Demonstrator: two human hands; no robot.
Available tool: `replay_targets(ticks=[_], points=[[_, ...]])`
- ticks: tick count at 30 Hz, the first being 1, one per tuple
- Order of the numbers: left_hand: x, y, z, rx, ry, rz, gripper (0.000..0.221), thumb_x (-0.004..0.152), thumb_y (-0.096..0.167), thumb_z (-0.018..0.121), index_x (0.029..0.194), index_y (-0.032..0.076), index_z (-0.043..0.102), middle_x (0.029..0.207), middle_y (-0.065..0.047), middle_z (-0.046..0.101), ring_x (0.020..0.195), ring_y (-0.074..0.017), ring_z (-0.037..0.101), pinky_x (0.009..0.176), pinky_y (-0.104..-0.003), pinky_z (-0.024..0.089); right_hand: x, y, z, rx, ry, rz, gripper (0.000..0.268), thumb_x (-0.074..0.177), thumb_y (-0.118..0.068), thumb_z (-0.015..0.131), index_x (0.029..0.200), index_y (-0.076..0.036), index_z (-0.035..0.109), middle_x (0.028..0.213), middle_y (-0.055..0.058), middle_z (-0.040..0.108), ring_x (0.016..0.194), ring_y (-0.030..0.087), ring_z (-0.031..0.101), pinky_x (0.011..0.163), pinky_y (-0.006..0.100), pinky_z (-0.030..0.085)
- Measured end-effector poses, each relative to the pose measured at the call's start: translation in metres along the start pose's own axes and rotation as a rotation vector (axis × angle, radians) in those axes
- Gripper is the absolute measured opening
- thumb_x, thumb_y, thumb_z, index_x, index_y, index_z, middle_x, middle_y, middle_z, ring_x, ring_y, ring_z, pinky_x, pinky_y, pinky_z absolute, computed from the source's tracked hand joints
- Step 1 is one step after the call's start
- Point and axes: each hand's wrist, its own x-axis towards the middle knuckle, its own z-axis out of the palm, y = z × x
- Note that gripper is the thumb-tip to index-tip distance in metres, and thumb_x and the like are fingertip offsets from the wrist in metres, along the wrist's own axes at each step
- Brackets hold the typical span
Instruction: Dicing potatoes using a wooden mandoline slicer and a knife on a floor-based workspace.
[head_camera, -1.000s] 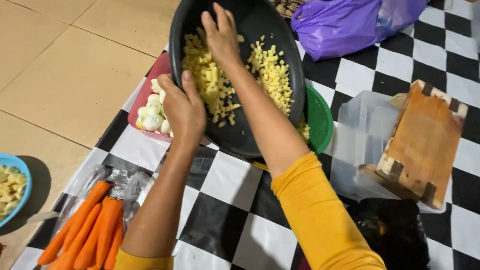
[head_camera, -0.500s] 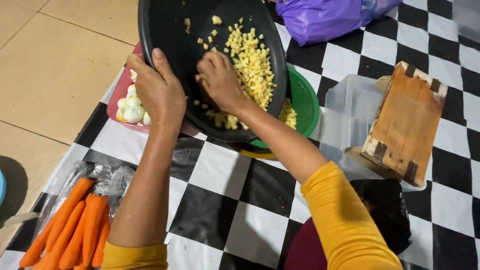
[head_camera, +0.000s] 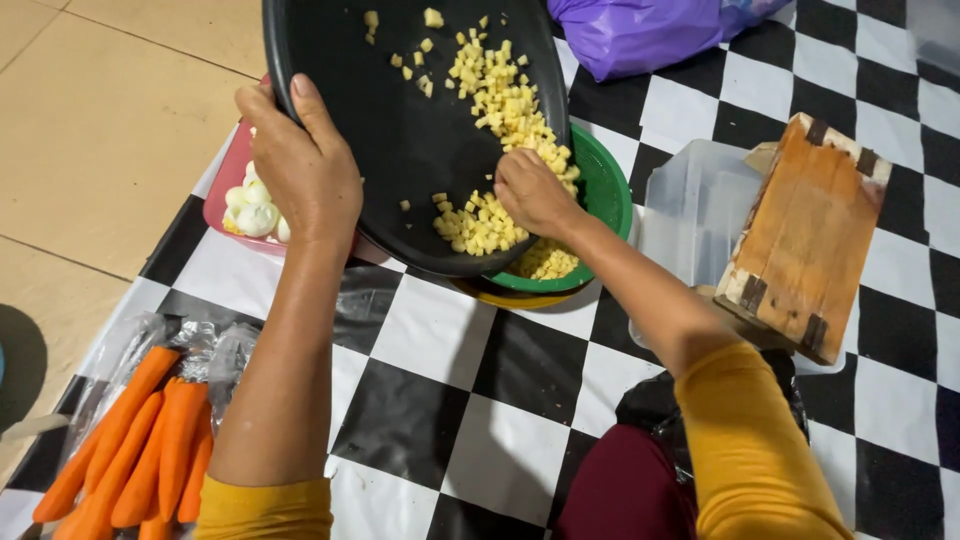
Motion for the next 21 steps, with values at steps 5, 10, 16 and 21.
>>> replay_targets(ticks=[5, 10, 16, 21], points=[[0.009, 0.018, -0.003, -0.018, -0.010, 0.027, 0.026, 0.113, 0.027, 0.037, 0.106, 0.002, 0.039, 0.073, -0.012, 0.059, 0.052, -0.0261, 0.062, 0.054, -0.042, 0.050, 0.042, -0.059, -0.007, 0.013, 0.260, -0.110, 0.006, 0.093, -0.009, 0.057, 0.097, -0.007, 0.061, 0.119, 0.010, 0.058, 0.119, 0.029, 0.051, 0.107, 0.046, 0.041], [0.010, 0.029, -0.005, 0.000, -0.022, 0.089, 0.025, 0.113, 0.025, 0.039, 0.105, 0.001, 0.038, 0.071, -0.015, 0.062, 0.051, -0.0301, 0.063, 0.053, -0.045, 0.049, 0.097, -0.147, -0.007, 0.394, 0.423, -0.231, 0.036, 0.078, 0.011, 0.067, 0.113, 0.004, 0.063, 0.122, 0.015, 0.060, 0.112, 0.032, 0.054, 0.099, 0.037, 0.046], [0.010, 0.026, -0.007, 0.007, 0.001, 0.111, 0.023, 0.113, 0.022, 0.039, 0.103, 0.002, 0.037, 0.071, -0.014, 0.058, 0.052, -0.0262, 0.060, 0.054, -0.044, 0.050, 0.040, -0.106, 0.012, 0.194, 0.212, -0.328, 0.005, 0.093, -0.008, 0.065, 0.092, -0.003, 0.063, 0.099, 0.011, 0.059, 0.093, 0.029, 0.050, 0.090, 0.042, 0.040], [0.006, 0.026, 0.003, 0.006, -0.011, 0.109, 0.020, 0.113, 0.020, 0.041, 0.105, 0.002, 0.036, 0.069, -0.013, 0.057, 0.049, -0.0274, 0.058, 0.052, -0.045, 0.048, 0.009, -0.060, -0.005, -0.101, -0.003, -0.265, 0.008, 0.091, -0.011, 0.059, 0.092, -0.005, 0.065, 0.095, 0.010, 0.047, 0.098, 0.029, 0.045, 0.088, 0.041, 0.038]])
